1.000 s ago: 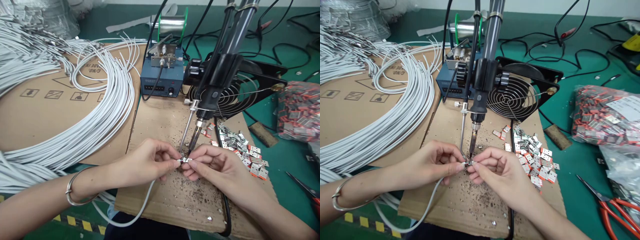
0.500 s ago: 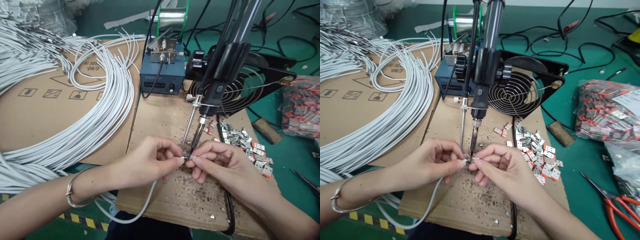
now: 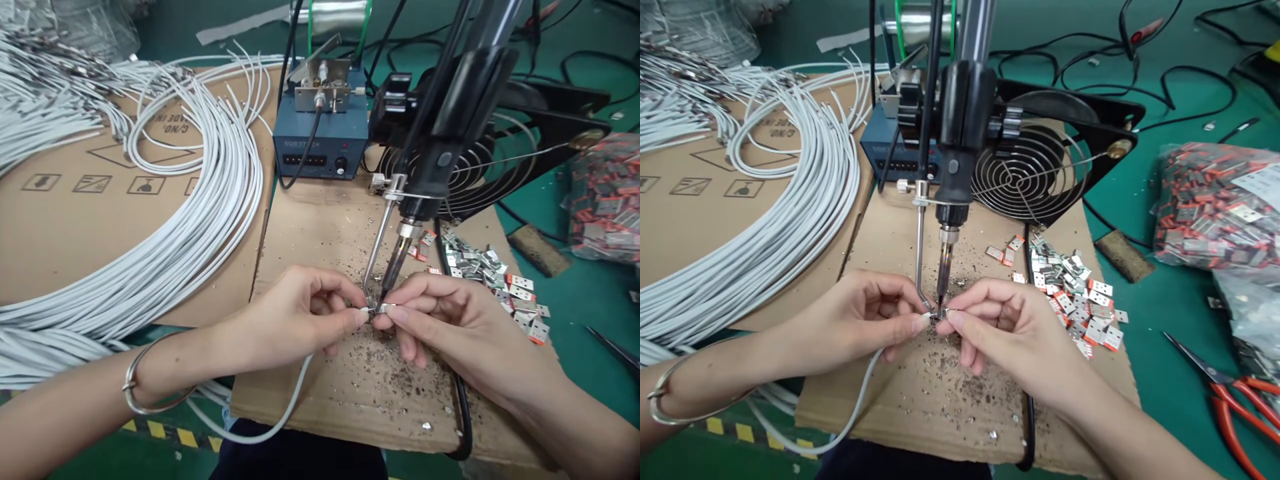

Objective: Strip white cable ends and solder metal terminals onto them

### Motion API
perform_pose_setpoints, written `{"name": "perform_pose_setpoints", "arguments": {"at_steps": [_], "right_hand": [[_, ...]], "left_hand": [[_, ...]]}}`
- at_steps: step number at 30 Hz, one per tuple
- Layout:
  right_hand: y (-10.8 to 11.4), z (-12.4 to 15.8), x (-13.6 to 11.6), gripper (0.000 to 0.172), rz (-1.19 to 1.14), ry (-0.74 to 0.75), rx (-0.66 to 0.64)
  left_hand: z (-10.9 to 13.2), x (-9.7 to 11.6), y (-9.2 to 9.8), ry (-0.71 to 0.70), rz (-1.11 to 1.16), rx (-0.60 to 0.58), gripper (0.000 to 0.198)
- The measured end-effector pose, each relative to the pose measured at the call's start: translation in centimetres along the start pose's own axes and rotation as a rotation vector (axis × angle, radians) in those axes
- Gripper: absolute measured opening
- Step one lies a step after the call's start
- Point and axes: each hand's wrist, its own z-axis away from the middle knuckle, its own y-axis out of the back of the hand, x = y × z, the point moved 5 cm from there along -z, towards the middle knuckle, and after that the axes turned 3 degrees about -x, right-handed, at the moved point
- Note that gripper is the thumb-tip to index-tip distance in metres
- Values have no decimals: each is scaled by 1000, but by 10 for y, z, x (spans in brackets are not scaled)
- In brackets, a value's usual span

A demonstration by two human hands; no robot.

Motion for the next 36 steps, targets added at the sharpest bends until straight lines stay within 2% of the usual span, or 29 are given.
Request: {"name": "perform_pose_setpoints", "arguments": {"at_steps": [12,17,21,27,36], "right_hand": [[-1,2,-6,11,126,36,75],[0,1,-4,11,157,40,65],[3,3,-1,7,138,74,48],[3,3,0,9,129,34,47],[3,4,-3,11,171,9,74]], "left_hand": [[0,-1,2,-16,-97,-7,8],[0,4,3,-20,-121,42,9],[0,6,3,-24,-116,62,9],[0,6,1,-42,-107,32,8],[-1,1,1,14,-36,30,7]]}}
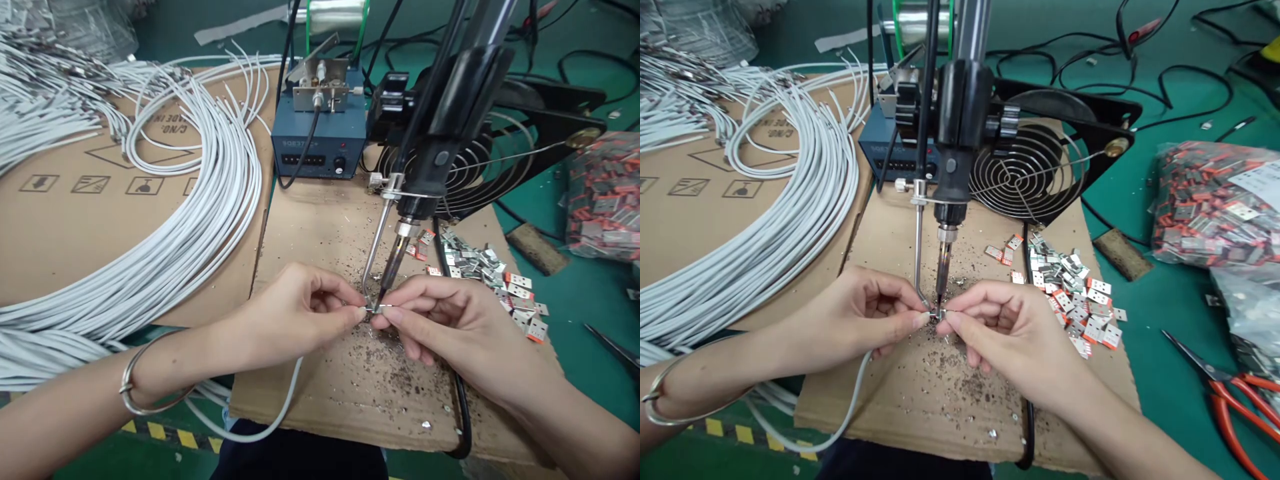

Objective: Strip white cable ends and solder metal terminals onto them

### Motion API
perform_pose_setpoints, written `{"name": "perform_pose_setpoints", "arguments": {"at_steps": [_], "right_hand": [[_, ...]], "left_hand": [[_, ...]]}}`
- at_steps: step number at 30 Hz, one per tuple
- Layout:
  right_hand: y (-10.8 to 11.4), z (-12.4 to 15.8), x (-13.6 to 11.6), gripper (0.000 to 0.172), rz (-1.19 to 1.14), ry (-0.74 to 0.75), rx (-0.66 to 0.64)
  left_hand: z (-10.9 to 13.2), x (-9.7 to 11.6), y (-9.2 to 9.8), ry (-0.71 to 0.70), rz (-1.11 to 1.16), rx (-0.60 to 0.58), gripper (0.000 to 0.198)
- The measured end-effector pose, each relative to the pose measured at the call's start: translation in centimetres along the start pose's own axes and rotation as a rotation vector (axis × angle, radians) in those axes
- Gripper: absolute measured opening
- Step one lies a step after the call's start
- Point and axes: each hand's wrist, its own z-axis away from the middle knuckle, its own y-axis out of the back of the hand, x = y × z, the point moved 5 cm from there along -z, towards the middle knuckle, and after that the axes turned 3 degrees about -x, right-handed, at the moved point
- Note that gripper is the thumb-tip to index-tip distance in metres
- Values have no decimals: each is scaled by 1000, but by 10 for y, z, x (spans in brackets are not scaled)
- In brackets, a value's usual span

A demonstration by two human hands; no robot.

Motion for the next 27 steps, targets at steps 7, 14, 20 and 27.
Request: {"name": "perform_pose_setpoints", "arguments": {"at_steps": [7,14,20,27], "right_hand": [[-3,-1,-2,8,11,19,2],[-2,-2,-5,9,41,4,28],[-1,-1,-2,8,72,56,8],[0,-2,3,11,37,58,0]], "left_hand": [[2,0,0,-2,-6,6,9],[-1,-2,2,-20,-73,15,8],[0,-3,2,-17,-25,17,9],[0,-4,1,8,33,5,10]]}}
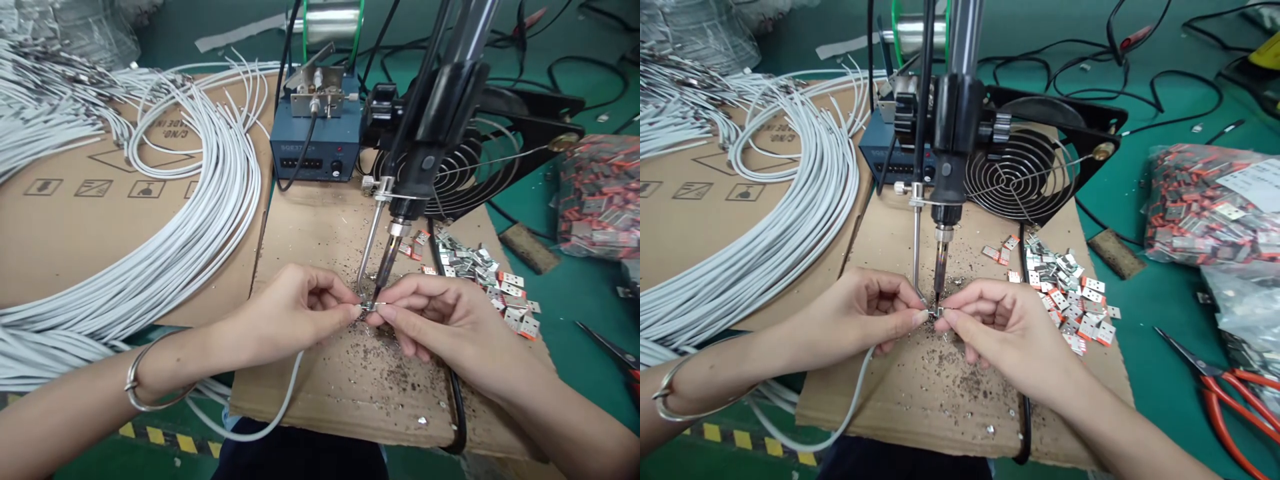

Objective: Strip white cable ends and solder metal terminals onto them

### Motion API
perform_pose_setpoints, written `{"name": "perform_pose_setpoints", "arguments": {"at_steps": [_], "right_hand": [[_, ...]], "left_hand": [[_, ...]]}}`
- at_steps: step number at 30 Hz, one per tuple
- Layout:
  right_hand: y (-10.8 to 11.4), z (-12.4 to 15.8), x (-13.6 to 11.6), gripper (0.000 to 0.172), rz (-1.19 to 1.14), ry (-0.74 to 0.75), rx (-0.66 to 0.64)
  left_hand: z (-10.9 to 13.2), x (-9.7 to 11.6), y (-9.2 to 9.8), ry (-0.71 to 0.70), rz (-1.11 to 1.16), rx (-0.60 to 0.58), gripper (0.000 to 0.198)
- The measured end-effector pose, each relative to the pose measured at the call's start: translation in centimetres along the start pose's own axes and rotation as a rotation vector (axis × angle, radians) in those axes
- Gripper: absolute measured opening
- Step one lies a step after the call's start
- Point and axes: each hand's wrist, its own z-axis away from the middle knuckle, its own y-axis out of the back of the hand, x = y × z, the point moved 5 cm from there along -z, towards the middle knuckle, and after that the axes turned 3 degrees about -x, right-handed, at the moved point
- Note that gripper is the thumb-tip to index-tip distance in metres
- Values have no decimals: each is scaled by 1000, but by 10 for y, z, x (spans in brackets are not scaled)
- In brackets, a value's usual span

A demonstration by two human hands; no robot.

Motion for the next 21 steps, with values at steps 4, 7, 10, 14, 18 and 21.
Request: {"name": "perform_pose_setpoints", "arguments": {"at_steps": [4,7,10,14,18,21], "right_hand": [[-2,-1,-5,10,-45,-35,-9],[-3,0,-9,9,-65,-57,-18],[-3,1,-10,9,-80,-77,-1],[-4,1,-10,10,-68,-86,42],[-3,1,-9,9,-63,-68,45],[-3,1,-8,10,-73,-50,34]], "left_hand": [[2,0,-1,-1,13,-5,10],[3,2,-2,-13,12,-14,10],[2,2,-2,-20,1,-8,10],[1,1,-2,-23,-18,3,9],[0,-1,-2,-31,-38,8,10],[1,-1,-3,-33,-45,10,10]]}}
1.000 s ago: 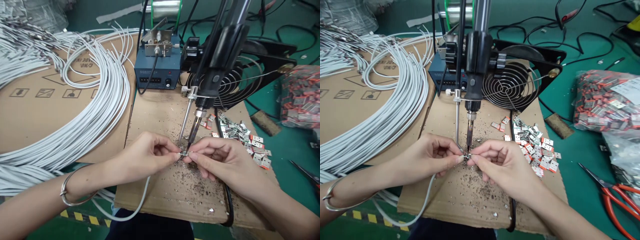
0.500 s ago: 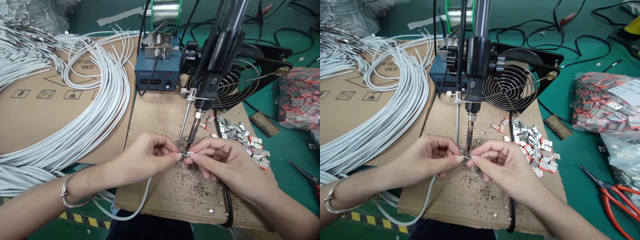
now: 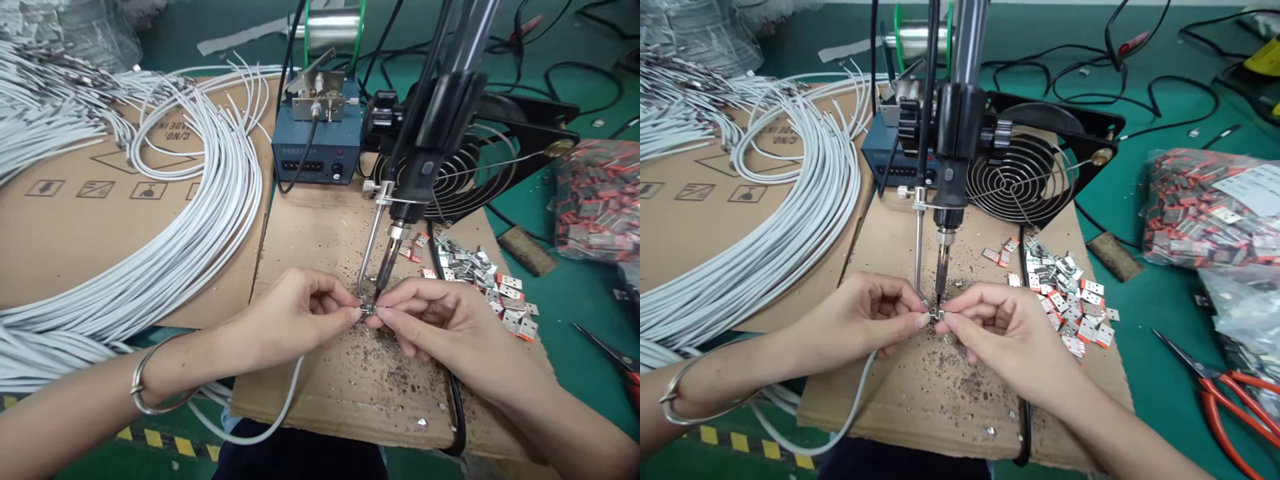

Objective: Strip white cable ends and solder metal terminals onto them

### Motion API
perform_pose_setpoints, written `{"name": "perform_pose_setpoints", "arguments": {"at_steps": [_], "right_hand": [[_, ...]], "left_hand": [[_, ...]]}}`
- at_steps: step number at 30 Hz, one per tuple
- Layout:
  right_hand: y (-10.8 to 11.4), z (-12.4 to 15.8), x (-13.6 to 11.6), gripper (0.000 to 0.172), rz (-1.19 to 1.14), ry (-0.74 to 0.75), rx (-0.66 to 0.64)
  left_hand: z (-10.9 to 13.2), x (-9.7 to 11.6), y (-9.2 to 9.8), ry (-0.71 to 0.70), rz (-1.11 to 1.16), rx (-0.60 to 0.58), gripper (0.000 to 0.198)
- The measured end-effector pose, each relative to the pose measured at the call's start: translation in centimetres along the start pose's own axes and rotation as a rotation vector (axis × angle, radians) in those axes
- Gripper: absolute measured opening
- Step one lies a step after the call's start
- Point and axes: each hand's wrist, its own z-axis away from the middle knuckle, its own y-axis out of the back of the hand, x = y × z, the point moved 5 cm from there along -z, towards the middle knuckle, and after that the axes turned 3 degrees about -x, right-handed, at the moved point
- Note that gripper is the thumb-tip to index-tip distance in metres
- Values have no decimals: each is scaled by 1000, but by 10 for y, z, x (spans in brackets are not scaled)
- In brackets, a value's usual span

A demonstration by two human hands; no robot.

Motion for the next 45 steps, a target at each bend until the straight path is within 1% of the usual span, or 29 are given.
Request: {"name": "perform_pose_setpoints", "arguments": {"at_steps": [8,11,16,22,26,35,39,45], "right_hand": [[1,-1,4,10,22,-13,2],[1,-2,4,10,29,-2,-18],[1,-2,1,9,58,40,-58],[1,-1,-1,8,48,61,-42],[1,-2,1,7,29,46,-47],[3,-1,0,7,-25,36,-70],[1,-1,-1,6,-14,37,-76],[1,-1,-1,8,29,-8,-9]], "left_hand": [[1,-3,0,-21,26,-3,13],[1,-3,1,-70,35,-19,12],[1,2,2,-149,-15,-20,9],[-2,4,4,-131,-54,-5,9],[-1,4,5,-125,-50,16,9],[0,7,0,-113,5,16,7],[0,7,1,-107,-16,21,8],[-1,5,3,-85,-67,41,9]]}}
